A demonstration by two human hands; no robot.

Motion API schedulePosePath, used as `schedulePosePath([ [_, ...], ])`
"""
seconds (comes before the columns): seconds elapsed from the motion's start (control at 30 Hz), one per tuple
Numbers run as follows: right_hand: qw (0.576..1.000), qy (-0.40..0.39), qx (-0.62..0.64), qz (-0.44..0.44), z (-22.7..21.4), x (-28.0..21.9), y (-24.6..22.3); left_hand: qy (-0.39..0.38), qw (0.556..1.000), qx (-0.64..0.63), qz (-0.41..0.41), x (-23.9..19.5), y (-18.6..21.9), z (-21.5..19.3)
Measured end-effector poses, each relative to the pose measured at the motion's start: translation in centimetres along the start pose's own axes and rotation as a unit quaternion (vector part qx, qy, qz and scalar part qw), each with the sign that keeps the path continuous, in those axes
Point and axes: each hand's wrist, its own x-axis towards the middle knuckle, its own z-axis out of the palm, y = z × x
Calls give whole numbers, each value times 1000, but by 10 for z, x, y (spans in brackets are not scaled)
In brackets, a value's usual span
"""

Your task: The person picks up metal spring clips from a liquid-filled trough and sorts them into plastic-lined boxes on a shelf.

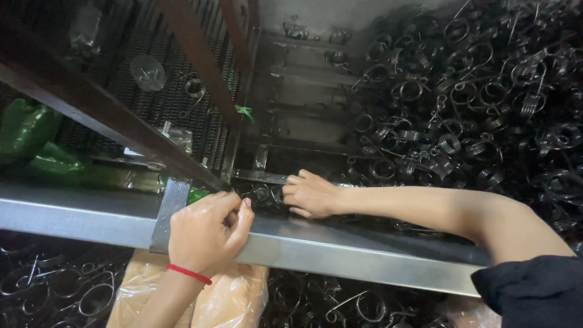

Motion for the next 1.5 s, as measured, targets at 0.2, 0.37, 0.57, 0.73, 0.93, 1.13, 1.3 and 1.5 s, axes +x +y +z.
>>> schedulePosePath([
  [0.2,982,118,-90,119,-81,36,11,31,999,-11,16,0,0,1],
  [0.37,945,230,-211,98,-59,28,98,34,999,-19,23,1,0,0],
  [0.57,962,76,-257,54,-8,23,150,5,1000,-11,12,0,-7,-4],
  [0.73,951,80,-230,190,-9,16,103,-5,1000,-9,13,-1,-6,-1],
  [0.93,953,49,-86,288,-26,25,119,-2,999,-2,34,-2,-9,2],
  [1.13,933,-83,-70,342,-23,44,128,-6,1000,-9,25,-2,-9,2],
  [1.3,902,-134,50,408,4,60,150,-10,1000,2,26,-2,-8,0],
  [1.5,933,16,-75,350,-39,59,112,8,999,0,32,-3,-9,2],
])
